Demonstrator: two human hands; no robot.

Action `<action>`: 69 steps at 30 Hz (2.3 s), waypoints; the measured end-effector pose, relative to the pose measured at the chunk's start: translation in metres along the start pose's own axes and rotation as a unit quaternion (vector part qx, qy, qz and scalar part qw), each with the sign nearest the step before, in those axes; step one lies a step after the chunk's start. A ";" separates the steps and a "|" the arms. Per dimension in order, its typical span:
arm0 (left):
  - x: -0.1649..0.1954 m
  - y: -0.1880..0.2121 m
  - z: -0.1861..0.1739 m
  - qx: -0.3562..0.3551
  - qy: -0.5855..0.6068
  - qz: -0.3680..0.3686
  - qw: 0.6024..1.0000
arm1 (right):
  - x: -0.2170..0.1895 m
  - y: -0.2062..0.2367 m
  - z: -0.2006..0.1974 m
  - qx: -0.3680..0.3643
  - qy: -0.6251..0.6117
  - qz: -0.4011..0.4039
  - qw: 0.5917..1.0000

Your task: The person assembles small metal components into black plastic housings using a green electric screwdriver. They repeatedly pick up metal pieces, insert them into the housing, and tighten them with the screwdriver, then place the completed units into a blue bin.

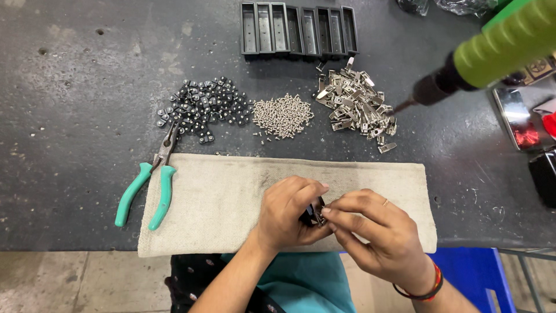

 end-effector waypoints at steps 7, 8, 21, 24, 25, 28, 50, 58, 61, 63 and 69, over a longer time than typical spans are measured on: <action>0.000 0.000 0.001 0.000 0.002 0.002 1.000 | 0.000 -0.007 -0.009 0.005 -0.013 0.013 1.000; 0.000 0.000 0.002 0.000 -0.003 0.002 1.000 | 0.002 -0.007 -0.017 0.035 0.028 0.049 0.998; 0.007 -0.005 0.007 0.007 -0.005 0.000 1.000 | 0.070 -0.082 -0.088 0.265 -0.394 0.085 0.876; 0.004 -0.004 0.006 0.005 -0.012 -0.007 1.000 | 0.050 -0.043 -0.073 0.272 -0.460 0.065 0.843; 0.003 -0.003 0.005 0.006 -0.013 -0.006 1.000 | 0.043 -0.030 -0.067 0.278 -0.475 0.058 0.833; 0.000 -0.001 0.004 0.007 -0.009 -0.002 1.000 | 0.025 -0.001 -0.051 0.294 -0.510 0.044 0.807; -0.008 0.008 0.000 0.006 -0.012 -0.007 1.000 | 0.014 0.020 -0.011 0.335 -0.509 0.053 0.791; -0.009 0.008 -0.002 0.012 -0.013 -0.008 1.000 | 0.017 0.021 -0.009 0.326 -0.485 0.055 0.810; -0.010 0.008 -0.003 0.012 -0.011 -0.013 1.000 | 0.015 0.019 -0.006 0.310 -0.491 0.048 0.813; -0.012 0.007 -0.004 0.009 -0.014 -0.017 1.000 | 0.010 0.015 -0.004 0.312 -0.486 0.053 0.815; -0.025 0.007 -0.008 0.006 0.004 -0.020 1.000 | 0.002 0.003 -0.003 0.240 -0.451 0.081 0.856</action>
Point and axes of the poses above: each hand's wrist, its own y-axis away from the middle knuckle, its own z-axis out of the palm, x = y × z, the point moved 5 cm from there along -y, towards the middle knuckle
